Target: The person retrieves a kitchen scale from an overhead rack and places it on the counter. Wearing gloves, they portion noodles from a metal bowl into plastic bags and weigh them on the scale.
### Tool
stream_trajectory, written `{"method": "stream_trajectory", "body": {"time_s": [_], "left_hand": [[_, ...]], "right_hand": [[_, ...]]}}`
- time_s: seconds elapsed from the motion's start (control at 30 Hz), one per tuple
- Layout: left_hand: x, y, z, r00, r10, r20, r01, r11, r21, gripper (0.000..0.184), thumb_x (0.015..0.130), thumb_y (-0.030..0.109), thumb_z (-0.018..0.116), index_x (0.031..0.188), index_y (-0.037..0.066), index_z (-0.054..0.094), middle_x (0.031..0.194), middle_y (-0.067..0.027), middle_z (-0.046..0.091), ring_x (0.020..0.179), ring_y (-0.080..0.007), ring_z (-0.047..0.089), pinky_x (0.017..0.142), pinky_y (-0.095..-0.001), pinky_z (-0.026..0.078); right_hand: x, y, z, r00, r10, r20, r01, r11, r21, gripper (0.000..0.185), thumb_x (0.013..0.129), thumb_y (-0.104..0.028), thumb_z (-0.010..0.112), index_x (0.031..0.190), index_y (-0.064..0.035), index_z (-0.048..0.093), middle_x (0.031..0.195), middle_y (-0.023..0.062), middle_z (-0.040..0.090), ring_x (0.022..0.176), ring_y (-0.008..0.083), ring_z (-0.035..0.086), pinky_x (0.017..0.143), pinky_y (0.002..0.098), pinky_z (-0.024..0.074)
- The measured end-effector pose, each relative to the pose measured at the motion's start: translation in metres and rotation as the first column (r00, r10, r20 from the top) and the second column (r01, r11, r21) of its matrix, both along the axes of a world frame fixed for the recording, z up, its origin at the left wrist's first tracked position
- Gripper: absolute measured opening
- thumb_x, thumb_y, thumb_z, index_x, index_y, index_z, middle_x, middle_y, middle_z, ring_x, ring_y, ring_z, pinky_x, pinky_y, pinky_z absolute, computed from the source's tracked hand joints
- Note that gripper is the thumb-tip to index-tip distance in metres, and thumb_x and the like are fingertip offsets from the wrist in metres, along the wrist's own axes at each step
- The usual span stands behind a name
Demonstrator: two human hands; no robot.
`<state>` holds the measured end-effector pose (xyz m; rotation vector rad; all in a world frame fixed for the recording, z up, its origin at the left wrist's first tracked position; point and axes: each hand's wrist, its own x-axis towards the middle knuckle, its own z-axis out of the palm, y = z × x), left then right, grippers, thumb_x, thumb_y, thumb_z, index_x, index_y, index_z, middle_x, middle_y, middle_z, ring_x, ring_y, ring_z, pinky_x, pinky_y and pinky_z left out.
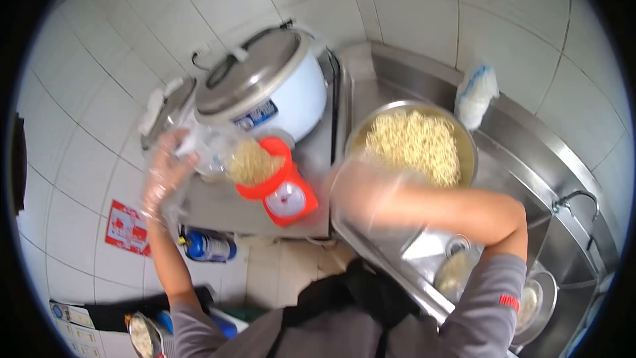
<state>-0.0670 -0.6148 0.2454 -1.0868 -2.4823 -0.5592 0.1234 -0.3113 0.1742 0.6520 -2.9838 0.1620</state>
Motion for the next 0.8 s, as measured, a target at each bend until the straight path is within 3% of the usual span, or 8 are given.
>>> {"method": "stream_trajectory", "body": {"time_s": [0.03, 0.07, 0.1, 0.13, 0.17, 0.33, 0.57, 0.8], "left_hand": [[-0.001, 0.002, -0.006, 0.998, -0.034, -0.055, 0.031, 0.998, -0.055, 0.056, 0.074, 0.036, 0.071, 0.114, 0.003, 0.051, 0.113, -0.0143, 0.052, 0.106, -0.0288, 0.051, 0.090, -0.0369, 0.041], [0.001, 0.007, -0.008, 0.999, -0.018, -0.043, 0.014, 0.996, -0.090, 0.056, 0.075, 0.035, 0.069, 0.117, 0.004, 0.049, 0.115, -0.0143, 0.051, 0.110, -0.0294, 0.049, 0.093, -0.0380, 0.039], [0.004, 0.007, -0.007, 1.000, 0.021, -0.024, -0.023, 0.992, -0.124, 0.056, 0.077, 0.033, 0.068, 0.120, 0.005, 0.046, 0.117, -0.0143, 0.050, 0.113, -0.0299, 0.047, 0.096, -0.0391, 0.036], [0.008, 0.012, -0.005, 0.998, 0.065, -0.007, -0.066, 0.991, -0.115, 0.057, 0.076, 0.035, 0.068, 0.119, 0.005, 0.047, 0.117, -0.0151, 0.050, 0.113, -0.0301, 0.047, 0.096, -0.0388, 0.036], [0.010, 0.015, -0.004, 0.993, 0.115, 0.024, -0.112, 0.987, -0.113, 0.058, 0.075, 0.036, 0.069, 0.118, 0.004, 0.048, 0.117, -0.0159, 0.050, 0.113, -0.0304, 0.047, 0.096, -0.0386, 0.036], [0.004, 0.012, -0.019, 0.990, 0.139, 0.022, -0.138, 0.989, -0.048, 0.069, 0.070, 0.048, 0.070, 0.115, 0.000, 0.049, 0.116, -0.0172, 0.050, 0.106, -0.0320, 0.052, 0.090, -0.0380, 0.042], [0.002, 0.023, -0.041, 0.972, 0.216, 0.089, -0.211, 0.975, -0.062, 0.083, 0.066, 0.051, 0.071, 0.124, -0.001, 0.042, 0.122, -0.0204, 0.048, 0.108, -0.0337, 0.052, 0.090, -0.0387, 0.042], [-0.008, 0.043, -0.056, 0.950, 0.306, 0.063, -0.298, 0.948, -0.115, 0.058, 0.074, 0.036, 0.070, 0.118, 0.003, 0.051, 0.101, -0.0198, 0.061, 0.093, -0.0294, 0.059, 0.083, -0.0369, 0.045]], "right_hand": [[0.016, -0.034, 0.009, 0.977, 0.195, -0.089, -0.143, 0.900, 0.412, 0.010, 0.065, -0.009, 0.056, 0.067, -0.0004, 0.061, 0.064, 0.0142, 0.060, 0.058, 0.0247, 0.062, 0.043, 0.0349, 0.0445], [0.032, -0.057, 0.044, 0.955, 0.226, 0.191, -0.269, 0.932, 0.244, 0.010, 0.062, -0.011, 0.057, 0.064, -0.0021, 0.060, 0.064, 0.0134, 0.060, 0.053, 0.0235, 0.059, 0.041, 0.0359, 0.0431], [0.047, -0.076, 0.040, 0.960, 0.262, 0.099, -0.267, 0.963, 0.042, 0.011, 0.060, -0.012, 0.058, 0.064, -0.0023, 0.059, 0.062, 0.0128, 0.059, 0.050, 0.0222, 0.056, 0.042, 0.0355, 0.0420], [0.058, -0.086, 0.063, 0.887, 0.347, 0.305, -0.374, 0.927, 0.033, 0.015, 0.064, -0.011, 0.061, 0.075, -0.0036, 0.067, 0.073, 0.0123, 0.065, 0.074, 0.0248, 0.064, 0.053, 0.0392, 0.0494], [0.068, -0.089, 0.074, 0.919, 0.214, 0.332, -0.202, 0.977, -0.071, 0.009, 0.075, -0.011, 0.061, 0.079, -0.0025, 0.063, 0.069, 0.0107, 0.063, 0.066, 0.0198, 0.063, 0.050, 0.0326, 0.0481], [0.083, -0.078, 0.053, 0.980, 0.091, 0.174, -0.038, 0.958, -0.285, 0.009, 0.075, -0.011, 0.061, 0.079, -0.0025, 0.061, 0.068, 0.0099, 0.062, 0.064, 0.0188, 0.061, 0.049, 0.0319, 0.0470], [0.100, -0.039, 0.012, 0.959, -0.182, 0.216, 0.265, 0.845, -0.464, 0.009, 0.077, -0.011, 0.061, 0.078, -0.0024, 0.059, 0.066, 0.0088, 0.060, 0.061, 0.0173, 0.059, 0.048, 0.0309, 0.0455], [0.128, 0.004, -0.011, 0.822, -0.479, 0.308, 0.561, 0.588, -0.582, 0.010, 0.078, -0.011, 0.060, 0.078, -0.0023, 0.057, 0.064, 0.0078, 0.058, 0.058, 0.0158, 0.056, 0.047, 0.0299, 0.0440]]}}
